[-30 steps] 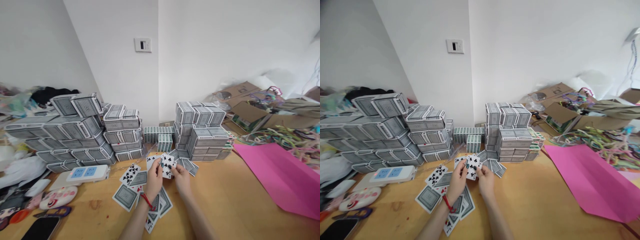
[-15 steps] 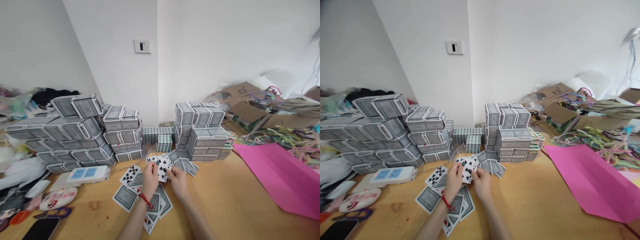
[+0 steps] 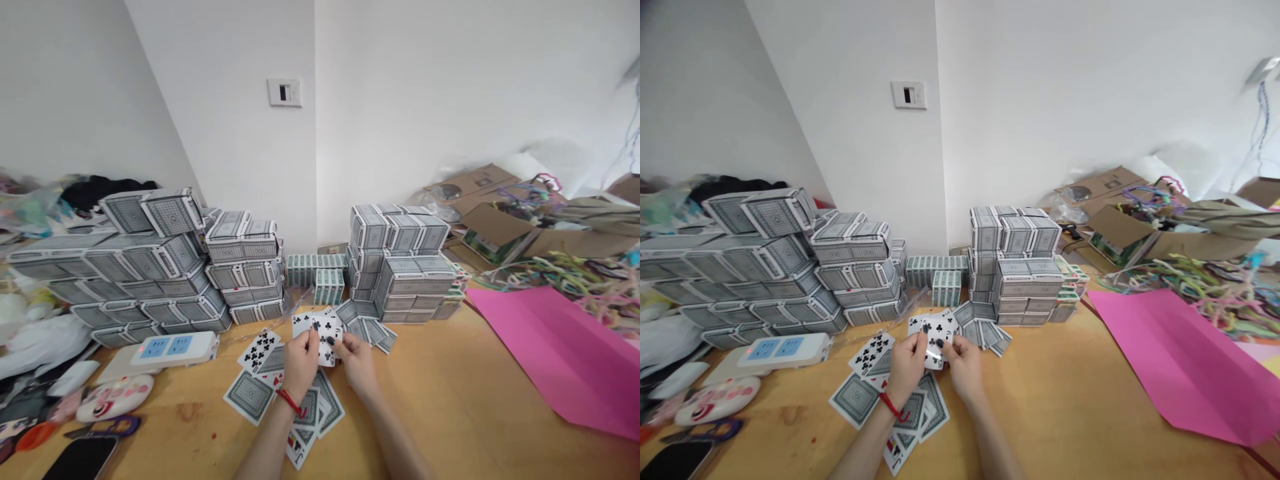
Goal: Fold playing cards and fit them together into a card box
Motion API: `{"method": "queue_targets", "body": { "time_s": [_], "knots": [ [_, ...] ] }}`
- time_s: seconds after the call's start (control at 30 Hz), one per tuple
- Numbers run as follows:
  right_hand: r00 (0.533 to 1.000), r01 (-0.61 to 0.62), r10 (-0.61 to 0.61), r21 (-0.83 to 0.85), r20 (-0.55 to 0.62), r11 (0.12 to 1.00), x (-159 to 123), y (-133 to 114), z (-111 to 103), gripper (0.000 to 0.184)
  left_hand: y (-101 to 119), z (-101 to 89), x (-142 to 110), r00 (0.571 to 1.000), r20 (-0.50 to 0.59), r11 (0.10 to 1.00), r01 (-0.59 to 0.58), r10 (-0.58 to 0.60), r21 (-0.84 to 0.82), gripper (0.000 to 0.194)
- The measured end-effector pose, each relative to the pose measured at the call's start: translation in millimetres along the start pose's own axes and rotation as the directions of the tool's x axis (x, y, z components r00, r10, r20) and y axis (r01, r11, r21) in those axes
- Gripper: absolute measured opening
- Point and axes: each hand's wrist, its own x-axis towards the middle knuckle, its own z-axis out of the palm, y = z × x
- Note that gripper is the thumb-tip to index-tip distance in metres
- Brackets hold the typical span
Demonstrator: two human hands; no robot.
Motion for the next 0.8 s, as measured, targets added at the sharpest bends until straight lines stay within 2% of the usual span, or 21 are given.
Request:
{"method": "queue_targets", "body": {
  "time_s": [0.17, 0.43, 0.57, 0.67, 0.8],
  "knots": [
    [1.000, 0.012, -0.012, -0.058, -0.009, 0.998, 0.6, 2.5, -2.8, 0.030, -1.4, -1.4, -0.2, 0.998, 0.038, 0.996, -0.039, 0.042, -0.087, 0.025],
    [0.999, 0.025, -0.027, -0.137, -0.017, 0.990, 0.1, 0.1, -1.8, 0.033, -7.6, -0.2, 2.0, 0.998, 0.059, 0.996, -0.006, 0.000, 0.091, 0.032],
    [0.996, 0.063, -0.069, -0.114, -0.051, 0.992, 1.7, -0.8, -1.8, 0.033, -6.2, -1.3, 3.5, 0.998, 0.055, 1.000, -0.028, 0.027, 0.003, 0.034],
    [0.993, 0.071, -0.082, -0.118, -0.088, 0.990, 3.5, 1.2, -3.1, 0.033, -5.0, -1.4, 5.2, 0.997, 0.050, 0.994, -0.052, 0.057, -0.100, 0.027],
    [0.995, 0.044, -0.051, -0.078, -0.084, 0.996, 4.4, 1.3, -3.4, 0.030, -7.5, -0.4, 6.5, 0.998, 0.048, 0.983, -0.017, 0.026, -0.180, 0.024]
  ]
}}
